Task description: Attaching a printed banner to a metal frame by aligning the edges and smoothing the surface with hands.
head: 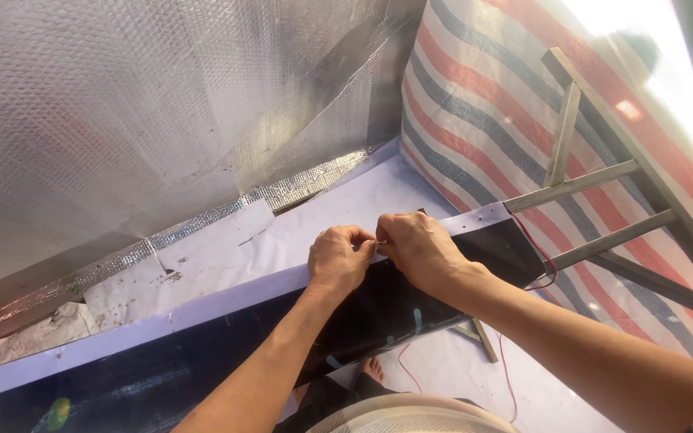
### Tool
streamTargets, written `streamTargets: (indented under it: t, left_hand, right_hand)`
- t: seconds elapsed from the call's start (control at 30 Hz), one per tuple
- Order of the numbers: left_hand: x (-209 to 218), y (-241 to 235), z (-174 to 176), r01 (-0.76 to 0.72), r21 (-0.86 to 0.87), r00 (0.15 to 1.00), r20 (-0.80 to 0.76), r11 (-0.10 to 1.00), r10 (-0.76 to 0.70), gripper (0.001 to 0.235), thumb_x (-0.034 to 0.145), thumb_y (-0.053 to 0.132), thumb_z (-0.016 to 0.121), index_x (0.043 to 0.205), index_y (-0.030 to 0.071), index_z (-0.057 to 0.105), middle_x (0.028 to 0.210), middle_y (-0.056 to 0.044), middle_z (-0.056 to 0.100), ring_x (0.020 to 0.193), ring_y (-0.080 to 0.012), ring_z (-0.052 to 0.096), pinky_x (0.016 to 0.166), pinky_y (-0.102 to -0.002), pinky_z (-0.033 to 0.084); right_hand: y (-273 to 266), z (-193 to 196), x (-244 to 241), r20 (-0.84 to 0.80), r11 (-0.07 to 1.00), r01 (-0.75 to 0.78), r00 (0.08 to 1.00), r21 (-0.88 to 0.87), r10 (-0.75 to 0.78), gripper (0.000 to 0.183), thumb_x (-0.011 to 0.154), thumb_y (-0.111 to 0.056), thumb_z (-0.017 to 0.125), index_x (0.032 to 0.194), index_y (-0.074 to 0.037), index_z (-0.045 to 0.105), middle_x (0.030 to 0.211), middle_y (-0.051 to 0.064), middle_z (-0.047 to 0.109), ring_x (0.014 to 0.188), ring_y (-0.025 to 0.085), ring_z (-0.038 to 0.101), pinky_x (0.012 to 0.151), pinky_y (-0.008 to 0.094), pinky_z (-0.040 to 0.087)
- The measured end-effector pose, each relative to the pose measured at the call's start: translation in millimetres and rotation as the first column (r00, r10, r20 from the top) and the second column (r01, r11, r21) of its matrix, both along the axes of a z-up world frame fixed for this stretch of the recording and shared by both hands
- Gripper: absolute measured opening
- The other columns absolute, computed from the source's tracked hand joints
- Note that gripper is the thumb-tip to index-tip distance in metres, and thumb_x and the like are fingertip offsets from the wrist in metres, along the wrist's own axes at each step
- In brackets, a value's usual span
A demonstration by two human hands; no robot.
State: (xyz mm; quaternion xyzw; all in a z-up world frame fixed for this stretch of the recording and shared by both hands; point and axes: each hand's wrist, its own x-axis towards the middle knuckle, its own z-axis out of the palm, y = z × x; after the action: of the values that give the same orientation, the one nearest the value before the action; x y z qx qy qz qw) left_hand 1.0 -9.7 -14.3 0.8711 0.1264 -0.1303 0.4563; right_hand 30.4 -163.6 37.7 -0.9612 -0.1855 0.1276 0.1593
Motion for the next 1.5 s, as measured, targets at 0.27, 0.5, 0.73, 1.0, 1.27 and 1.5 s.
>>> streamTargets:
  t: [0.27, 0.5, 0.73, 1.0, 1.27, 1.5]
  left_hand:
    - [6, 1, -17, 0.011, 0.019, 1.0, -0.003, 1.0, -0.011, 0.012, 0.086, 0.035, 0.071, 0.091, 0.033, 0.081, 0.098, 0.006, 0.077, 0.109, -0.0212, 0.069, 0.095, -0.038, 0.056]
    - [4, 2, -11, 0.019, 0.021, 0.999, 0.028, 1.0, -0.02, 0.016, 0.089, 0.031, 0.065, 0.09, 0.031, 0.081, 0.096, 0.003, 0.075, 0.111, -0.0253, 0.066, 0.099, -0.041, 0.056]
    - [3, -1, -4, 0.014, 0.061, 0.999, 0.032, 0.998, -0.016, 0.016, 0.09, 0.028, 0.063, 0.09, 0.028, 0.08, 0.096, 0.001, 0.075, 0.113, -0.0269, 0.065, 0.101, -0.042, 0.054]
    - [3, 0, -12, 0.049, 0.095, 0.998, 0.045, 0.994, -0.054, 0.02, 0.094, 0.03, 0.059, 0.092, 0.03, 0.078, 0.096, 0.001, 0.073, 0.113, -0.0268, 0.063, 0.103, -0.045, 0.053]
    - [0, -3, -17, 0.082, 0.138, 0.993, 0.075, 0.987, -0.093, 0.024, 0.095, 0.024, 0.049, 0.1, 0.026, 0.073, 0.103, -0.001, 0.072, 0.117, -0.0276, 0.061, 0.107, -0.047, 0.045]
    - [-3, -2, -11, 0.096, 0.082, 0.991, 0.083, 0.992, -0.103, 0.028, 0.092, 0.018, 0.044, 0.104, 0.027, 0.068, 0.108, 0.0, 0.072, 0.121, -0.0269, 0.059, 0.111, -0.048, 0.039]
  right_hand:
    - [8, -12, 8, 0.117, 0.875, -0.238, 0.943, -0.421, 0.313, 0.008, 0.092, -0.029, 0.068, 0.096, -0.022, 0.066, 0.087, 0.002, 0.071, 0.092, 0.027, 0.072, 0.072, 0.043, 0.06]
    - [12, -11, 6, 0.095, 0.764, -0.314, 0.894, -0.564, 0.437, 0.013, 0.094, -0.019, 0.059, 0.1, -0.019, 0.071, 0.083, 0.007, 0.073, 0.084, 0.027, 0.073, 0.065, 0.04, 0.058]
    - [6, -2, 4, 0.036, 0.737, -0.357, 0.888, -0.575, 0.458, 0.022, 0.095, -0.016, 0.053, 0.111, -0.017, 0.068, 0.086, 0.011, 0.075, 0.085, 0.029, 0.074, 0.067, 0.043, 0.059]
    - [3, -8, 4, 0.084, 0.812, -0.36, 0.892, -0.46, 0.443, 0.015, 0.096, -0.017, 0.052, 0.103, -0.015, 0.065, 0.075, 0.01, 0.075, 0.075, 0.031, 0.077, 0.063, 0.046, 0.06]
    - [8, -52, 3, 0.079, 0.881, -0.178, 0.969, -0.439, 0.235, 0.012, 0.092, -0.016, 0.05, 0.093, -0.012, 0.061, 0.066, 0.011, 0.072, 0.067, 0.035, 0.075, 0.056, 0.051, 0.06]
    - [19, -65, 1, 0.027, 0.912, -0.018, 0.999, -0.409, 0.032, 0.012, 0.092, -0.015, 0.049, 0.09, -0.007, 0.059, 0.069, 0.015, 0.071, 0.068, 0.04, 0.074, 0.055, 0.055, 0.059]
